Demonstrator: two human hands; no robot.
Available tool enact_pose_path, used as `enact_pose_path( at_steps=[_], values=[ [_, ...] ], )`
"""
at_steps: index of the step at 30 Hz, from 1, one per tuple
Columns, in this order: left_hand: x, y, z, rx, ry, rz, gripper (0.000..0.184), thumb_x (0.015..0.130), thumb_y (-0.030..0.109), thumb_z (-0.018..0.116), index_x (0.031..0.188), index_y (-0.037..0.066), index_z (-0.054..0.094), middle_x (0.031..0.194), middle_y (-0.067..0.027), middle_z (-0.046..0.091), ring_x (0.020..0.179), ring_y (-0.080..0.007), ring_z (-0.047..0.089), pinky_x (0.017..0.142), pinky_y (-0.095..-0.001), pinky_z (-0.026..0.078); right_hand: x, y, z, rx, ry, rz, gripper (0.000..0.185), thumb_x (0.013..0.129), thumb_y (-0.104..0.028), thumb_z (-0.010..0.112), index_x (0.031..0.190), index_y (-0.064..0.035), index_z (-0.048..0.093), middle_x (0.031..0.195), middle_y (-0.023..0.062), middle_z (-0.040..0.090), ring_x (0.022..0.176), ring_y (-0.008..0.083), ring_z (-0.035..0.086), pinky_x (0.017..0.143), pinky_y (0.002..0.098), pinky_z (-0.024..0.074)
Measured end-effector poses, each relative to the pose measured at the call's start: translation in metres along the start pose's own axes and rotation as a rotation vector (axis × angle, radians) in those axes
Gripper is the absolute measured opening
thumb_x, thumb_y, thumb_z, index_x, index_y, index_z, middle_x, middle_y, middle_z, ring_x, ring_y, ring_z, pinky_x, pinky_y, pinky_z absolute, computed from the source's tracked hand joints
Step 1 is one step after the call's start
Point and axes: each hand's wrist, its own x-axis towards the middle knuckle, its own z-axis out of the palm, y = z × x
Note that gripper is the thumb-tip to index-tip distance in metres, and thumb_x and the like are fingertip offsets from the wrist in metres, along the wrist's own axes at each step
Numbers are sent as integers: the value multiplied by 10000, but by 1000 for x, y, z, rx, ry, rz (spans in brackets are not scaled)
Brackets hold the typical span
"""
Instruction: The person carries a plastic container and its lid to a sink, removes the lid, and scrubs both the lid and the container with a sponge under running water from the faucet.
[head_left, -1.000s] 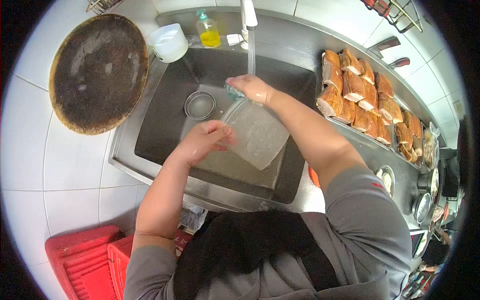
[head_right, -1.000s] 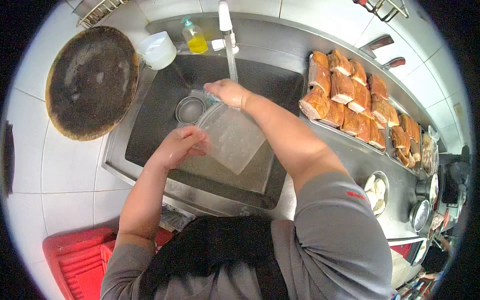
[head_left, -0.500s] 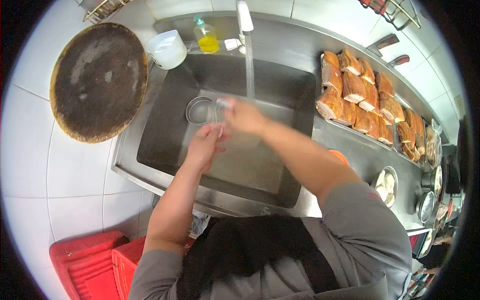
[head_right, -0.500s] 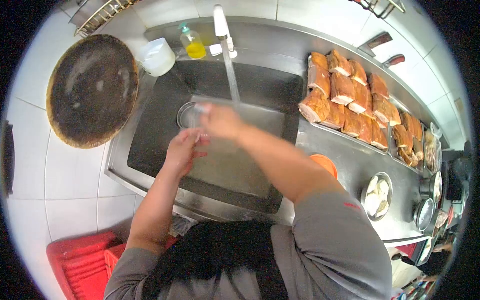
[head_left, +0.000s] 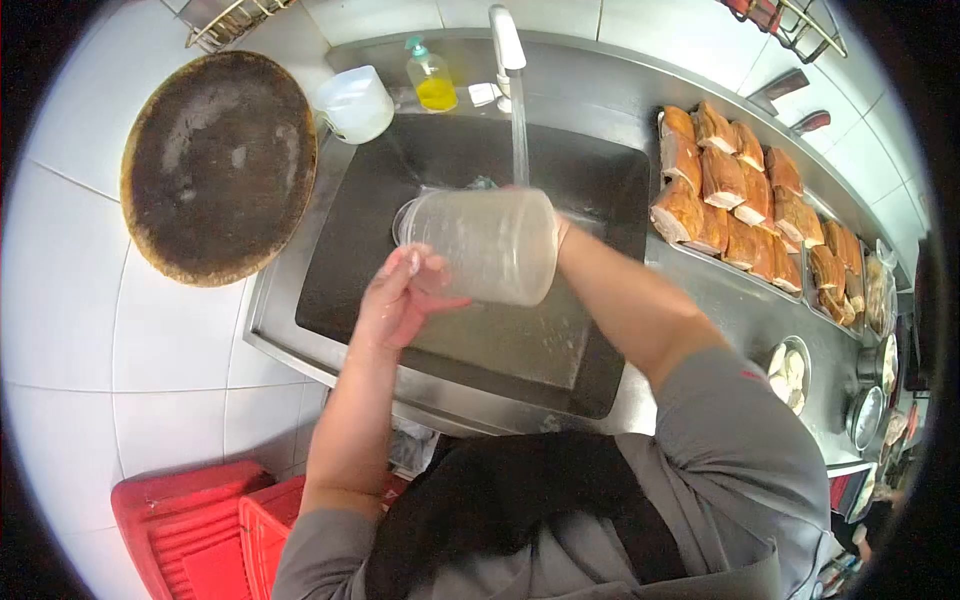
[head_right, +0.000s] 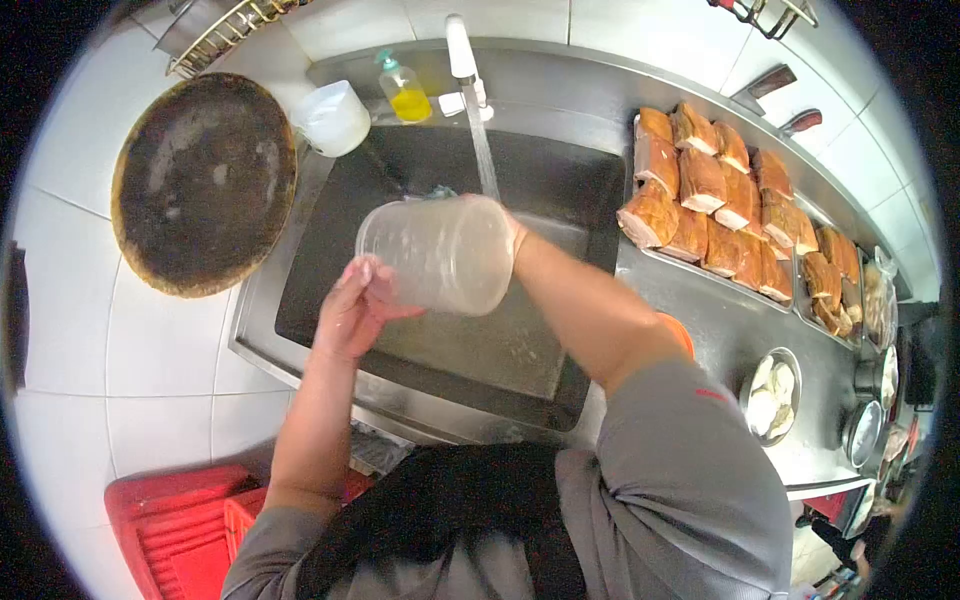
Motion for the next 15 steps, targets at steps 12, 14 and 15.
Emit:
enact_pose_path(
  at_steps=[12,14,15],
  values=[
    [64,-36,45,224,437,141,436,1040,269,459,1427,77,404,1343,-98,547,1247,-228,517,847,-451,527,40,93,45,-736,802,-713,401,994,-162,445,1387,-85,467,1310,95,570,1175,244,558,1042,400,421],
    [64,-36,48,292,439,94,409,1036,274,465,1397,83,440,1324,-78,558,1229,-218,527,858,-462,525,32,81,45,-1507,808,-1053,399,979,-215,480,1351,-78,522,1329,175,559,1186,289,566,985,409,463],
    [61,-36,48,345,414,39,396,1035,284,463,1380,90,454,1330,-71,548,1239,-213,516,886,-478,516,25,71,50,-1900,776,-1202,402,972,-242,498,1333,-74,549,1338,214,554,1192,312,570,956,414,485]
  ],
)
